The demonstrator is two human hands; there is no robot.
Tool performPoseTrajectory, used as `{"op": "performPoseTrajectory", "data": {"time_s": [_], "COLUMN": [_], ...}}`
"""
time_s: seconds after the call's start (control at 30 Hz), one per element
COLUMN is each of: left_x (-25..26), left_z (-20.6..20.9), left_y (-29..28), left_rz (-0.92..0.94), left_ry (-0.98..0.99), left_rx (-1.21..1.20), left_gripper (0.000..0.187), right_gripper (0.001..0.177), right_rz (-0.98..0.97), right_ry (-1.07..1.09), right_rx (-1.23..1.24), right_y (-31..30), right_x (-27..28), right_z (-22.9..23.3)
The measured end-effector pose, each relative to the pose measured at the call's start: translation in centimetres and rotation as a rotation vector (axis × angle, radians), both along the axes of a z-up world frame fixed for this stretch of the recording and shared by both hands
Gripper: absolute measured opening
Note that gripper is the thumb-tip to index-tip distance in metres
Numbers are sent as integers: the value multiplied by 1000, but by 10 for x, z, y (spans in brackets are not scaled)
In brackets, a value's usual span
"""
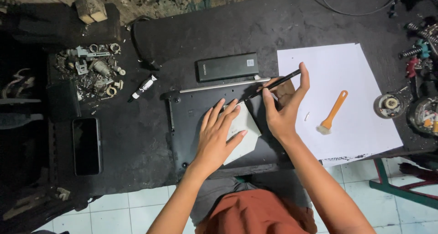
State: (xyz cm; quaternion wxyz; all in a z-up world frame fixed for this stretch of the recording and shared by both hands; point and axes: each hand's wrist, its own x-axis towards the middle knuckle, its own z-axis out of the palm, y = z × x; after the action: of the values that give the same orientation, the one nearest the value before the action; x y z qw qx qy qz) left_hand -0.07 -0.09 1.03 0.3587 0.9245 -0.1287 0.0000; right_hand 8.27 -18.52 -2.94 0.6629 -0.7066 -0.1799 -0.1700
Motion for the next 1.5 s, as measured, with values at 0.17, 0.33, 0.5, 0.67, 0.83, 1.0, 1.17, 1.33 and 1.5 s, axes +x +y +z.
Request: {"op": "performPoseTrajectory", "data": {"time_s": [0.17,0.33,0.5,0.67,0.83,1.0,1.17,1.33,1.5], "left_x": [8,33,51,70,124,179,197,184,114], "left_z": [10,-5,-6,-4,-20,-39,-52,-32,15], "left_y": [-5,-17,-29,-38,-71,-104,-111,-107,-88], "left_rz": [63,243,242,197,84,-82,-113,-116,-130], "left_ry": [-19,-140,-145,-173,-234,-275,-268,-247,-90], "left_rx": [-101,-152,-209,-247,-210,-41,48,-14,-363], "left_gripper": [53,38,15,11,9,5,10,12,11], "right_gripper": [86,87,86,89,94,87,83,82,85], "right_rz": [-41,-42,-100,-246,-404,-504,-558,-565,-514], "right_ry": [72,82,140,148,74,197,333,388,373], "right_rx": [113,216,281,382,448,405,383,342,333], "right_y": [-2,-2,-4,-28,-90,-121,-135,-139,-123], "right_x": [2,3,3,9,-6,-72,-114,-119,-105], "right_z": [-7,-7,-1,3,41,45,33,27,29]}}
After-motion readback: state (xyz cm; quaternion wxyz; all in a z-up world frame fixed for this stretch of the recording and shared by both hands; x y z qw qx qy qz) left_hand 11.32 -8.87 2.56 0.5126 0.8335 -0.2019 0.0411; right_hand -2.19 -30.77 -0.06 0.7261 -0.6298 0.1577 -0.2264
